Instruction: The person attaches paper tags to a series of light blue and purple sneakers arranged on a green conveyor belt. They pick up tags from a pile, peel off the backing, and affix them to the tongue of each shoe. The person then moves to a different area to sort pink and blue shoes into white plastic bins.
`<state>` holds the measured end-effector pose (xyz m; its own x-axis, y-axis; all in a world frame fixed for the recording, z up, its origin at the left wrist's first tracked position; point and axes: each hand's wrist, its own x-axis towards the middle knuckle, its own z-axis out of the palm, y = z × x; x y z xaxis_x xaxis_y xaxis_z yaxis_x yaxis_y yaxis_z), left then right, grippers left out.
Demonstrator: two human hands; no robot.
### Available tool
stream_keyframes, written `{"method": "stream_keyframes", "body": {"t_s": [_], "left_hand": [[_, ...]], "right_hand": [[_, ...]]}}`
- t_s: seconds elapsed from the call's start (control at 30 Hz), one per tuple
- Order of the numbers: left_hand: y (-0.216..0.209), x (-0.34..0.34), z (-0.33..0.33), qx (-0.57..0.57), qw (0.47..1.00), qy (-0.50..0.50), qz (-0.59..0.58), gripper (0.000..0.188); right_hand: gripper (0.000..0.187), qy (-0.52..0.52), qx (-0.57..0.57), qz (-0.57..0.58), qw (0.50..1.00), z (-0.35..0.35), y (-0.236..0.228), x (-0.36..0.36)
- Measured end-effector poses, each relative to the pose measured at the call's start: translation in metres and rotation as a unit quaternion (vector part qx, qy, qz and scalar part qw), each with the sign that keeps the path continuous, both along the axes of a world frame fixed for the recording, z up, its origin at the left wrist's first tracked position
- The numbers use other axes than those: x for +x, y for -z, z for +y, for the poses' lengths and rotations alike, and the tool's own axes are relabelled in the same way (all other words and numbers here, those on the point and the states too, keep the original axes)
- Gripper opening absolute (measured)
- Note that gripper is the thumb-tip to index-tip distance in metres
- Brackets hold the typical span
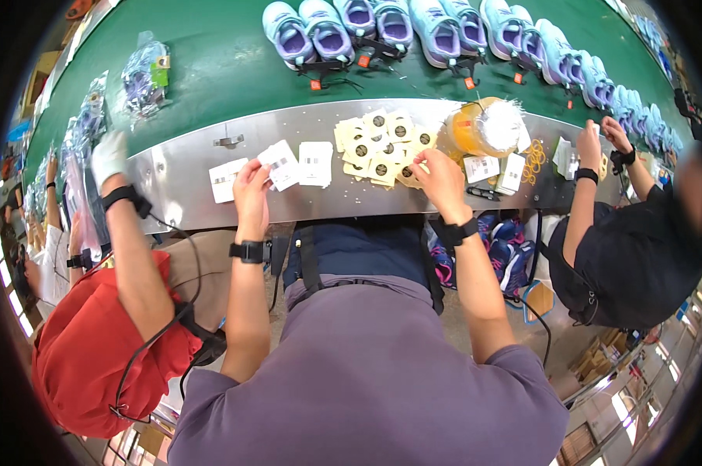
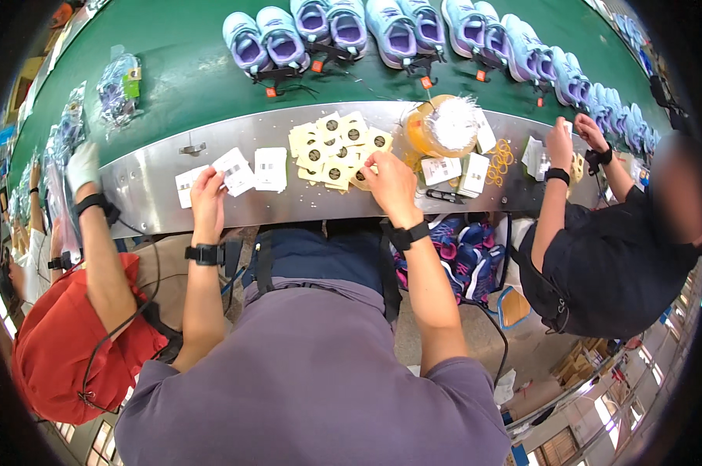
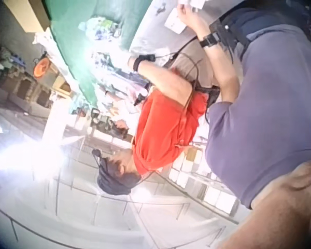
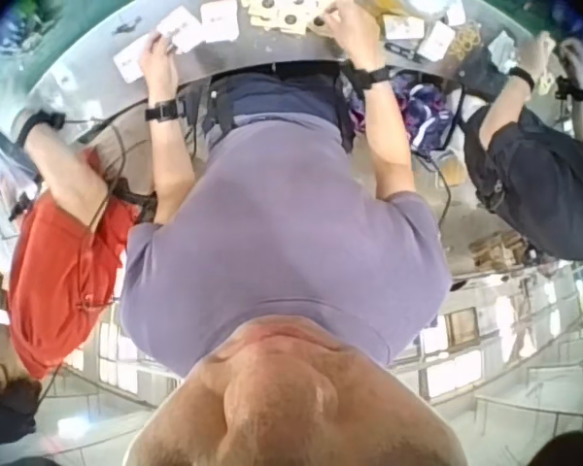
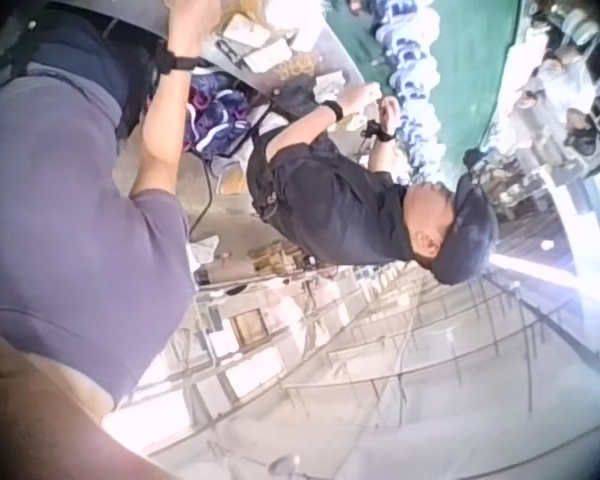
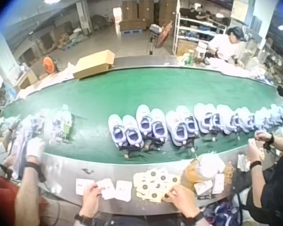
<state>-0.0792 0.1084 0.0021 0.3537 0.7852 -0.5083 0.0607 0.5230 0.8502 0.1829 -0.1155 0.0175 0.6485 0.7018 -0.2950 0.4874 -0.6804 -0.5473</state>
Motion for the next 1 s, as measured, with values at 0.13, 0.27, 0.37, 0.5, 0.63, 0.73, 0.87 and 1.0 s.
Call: {"method": "stream_keyframes", "body": {"t_s": [0.13, 0.27, 0.37, 0.5, 0.63, 0.73, 0.87, 1.0], "left_hand": [[-0.004, 0.004, -0.028, -0.112, 0.989, -0.036, -0.09, 0.019], [-0.01, 0.028, -0.04, -0.013, 0.998, 0.059, -0.006, 0.022], [0.004, 0.034, -0.031, 0.044, 0.996, 0.046, 0.056, 0.023], [0.031, 0.024, -0.007, 0.121, 0.974, 0.098, 0.162, 0.025], [0.041, 0.02, -0.003, 0.212, 0.939, 0.156, 0.224, 0.026], [0.027, 0.028, -0.002, 0.176, 0.943, 0.175, 0.219, 0.018], [-0.024, 0.031, -0.013, 0.106, 0.957, 0.253, 0.097, 0.011], [-0.074, 0.088, -0.058, 0.042, 0.928, 0.361, -0.084, 0.006]], "right_hand": [[0.031, -0.026, -0.004, -0.053, 0.998, -0.005, 0.008, -0.009], [0.03, -0.013, 0.0, -0.062, 0.998, -0.008, 0.022, -0.012], [0.025, 0.043, -0.014, 0.022, 0.999, -0.008, 0.029, -0.007], [0.019, 0.087, 0.04, 0.146, 0.985, -0.013, 0.036, 0.007], [0.019, 0.107, 0.07, 0.223, 0.966, -0.012, 0.036, 0.016], [0.019, 0.121, 0.094, 0.287, 0.946, -0.013, 0.028, 0.021], [0.017, 0.072, 0.098, 0.382, 0.916, 0.0, -0.019, 0.02], [0.016, 0.01, 0.097, 0.44, 0.893, 0.027, -0.05, 0.001]]}}
